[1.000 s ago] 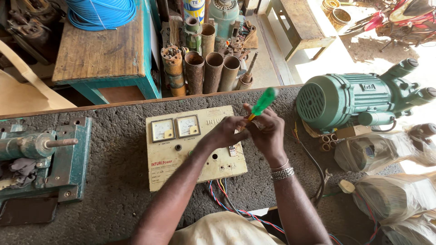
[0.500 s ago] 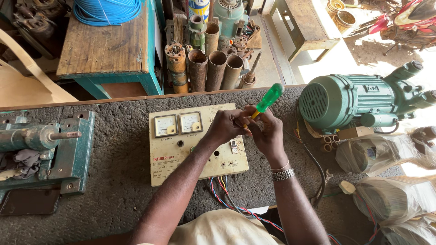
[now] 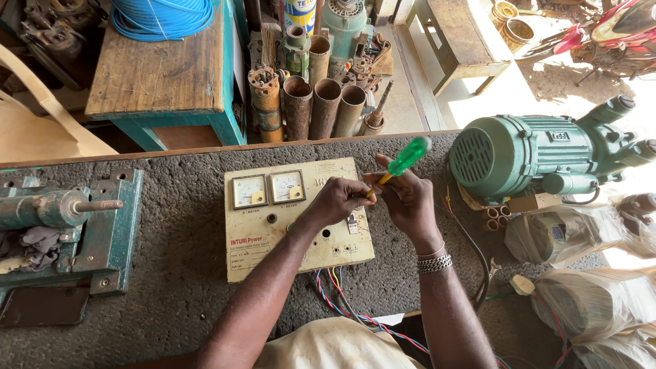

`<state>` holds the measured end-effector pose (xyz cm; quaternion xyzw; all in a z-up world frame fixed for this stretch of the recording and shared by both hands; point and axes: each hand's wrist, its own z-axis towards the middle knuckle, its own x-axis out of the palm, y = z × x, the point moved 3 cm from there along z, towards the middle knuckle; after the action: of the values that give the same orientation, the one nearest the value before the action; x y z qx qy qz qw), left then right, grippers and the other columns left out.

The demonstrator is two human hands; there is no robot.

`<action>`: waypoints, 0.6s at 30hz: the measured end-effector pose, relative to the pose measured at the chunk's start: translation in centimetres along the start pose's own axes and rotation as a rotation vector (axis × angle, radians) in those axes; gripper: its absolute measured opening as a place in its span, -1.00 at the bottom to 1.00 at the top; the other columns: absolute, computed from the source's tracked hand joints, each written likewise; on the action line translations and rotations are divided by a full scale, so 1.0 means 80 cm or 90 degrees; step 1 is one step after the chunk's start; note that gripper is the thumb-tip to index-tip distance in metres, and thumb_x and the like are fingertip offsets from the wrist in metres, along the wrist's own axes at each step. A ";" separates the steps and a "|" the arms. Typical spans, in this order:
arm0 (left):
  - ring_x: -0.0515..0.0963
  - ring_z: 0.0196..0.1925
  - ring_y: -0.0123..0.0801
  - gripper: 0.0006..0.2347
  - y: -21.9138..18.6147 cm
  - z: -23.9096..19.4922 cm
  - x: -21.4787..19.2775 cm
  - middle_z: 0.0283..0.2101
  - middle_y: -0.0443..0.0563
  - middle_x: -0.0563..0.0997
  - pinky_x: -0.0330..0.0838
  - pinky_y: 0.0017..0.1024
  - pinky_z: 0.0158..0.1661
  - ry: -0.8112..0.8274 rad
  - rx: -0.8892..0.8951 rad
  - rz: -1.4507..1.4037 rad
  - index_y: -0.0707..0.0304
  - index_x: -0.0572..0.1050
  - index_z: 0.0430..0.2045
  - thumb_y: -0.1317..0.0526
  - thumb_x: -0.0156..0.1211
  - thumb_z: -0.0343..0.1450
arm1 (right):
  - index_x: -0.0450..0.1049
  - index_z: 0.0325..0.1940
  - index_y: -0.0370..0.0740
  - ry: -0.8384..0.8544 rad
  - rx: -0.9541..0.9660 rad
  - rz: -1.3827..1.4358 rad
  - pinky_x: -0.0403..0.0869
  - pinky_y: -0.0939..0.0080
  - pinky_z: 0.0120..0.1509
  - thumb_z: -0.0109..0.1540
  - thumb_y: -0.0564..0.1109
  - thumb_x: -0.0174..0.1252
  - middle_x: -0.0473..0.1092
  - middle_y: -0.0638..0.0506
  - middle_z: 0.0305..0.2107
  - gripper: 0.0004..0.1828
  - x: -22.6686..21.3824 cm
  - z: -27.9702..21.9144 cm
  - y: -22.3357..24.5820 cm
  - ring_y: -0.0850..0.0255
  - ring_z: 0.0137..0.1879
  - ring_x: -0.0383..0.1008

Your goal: The person uses a screwdriver to open an electrical control box, adjusts internal components and wiring, and then closes the box. The person repeats the opening and closing process while manipulating the internal parts.

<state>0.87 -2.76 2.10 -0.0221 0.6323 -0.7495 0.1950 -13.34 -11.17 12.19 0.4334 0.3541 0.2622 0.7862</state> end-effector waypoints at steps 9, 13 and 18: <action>0.60 -0.43 -0.49 -0.70 -0.012 0.006 0.000 -0.51 -0.04 0.61 0.58 -0.47 -0.39 -0.106 0.059 0.138 0.40 0.56 -0.47 0.29 0.62 0.11 | 0.61 -0.04 -0.22 -0.120 -0.043 -0.223 0.65 0.25 0.05 0.20 -0.24 0.36 0.62 -0.06 -0.14 -0.75 0.024 -0.001 0.019 0.22 -0.07 0.66; 0.55 -0.46 -0.42 -0.65 -0.004 0.002 -0.002 -0.47 0.02 0.58 0.50 -0.41 -0.42 -0.095 -0.003 0.153 0.36 0.56 -0.35 0.28 0.62 0.11 | 0.56 0.15 -0.18 -0.021 0.112 -0.229 0.67 0.23 -0.01 0.24 -0.16 0.29 0.64 -0.02 -0.22 -0.62 0.025 0.005 0.015 0.25 -0.15 0.70; 0.67 -0.24 -0.43 -0.83 0.024 -0.004 0.002 -0.25 0.02 0.62 0.61 -0.48 -0.19 -0.033 0.050 0.341 0.15 0.66 -0.33 0.27 0.50 0.27 | 0.29 0.38 -0.40 0.094 -0.034 -0.144 0.56 0.16 0.11 0.33 -0.28 0.09 0.58 -0.08 -0.05 -0.49 0.001 0.016 0.013 0.16 0.04 0.64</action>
<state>1.15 -2.72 0.20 0.1341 0.5809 -0.6943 0.4031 -12.38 -11.29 13.54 0.3494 0.4504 0.2127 0.7936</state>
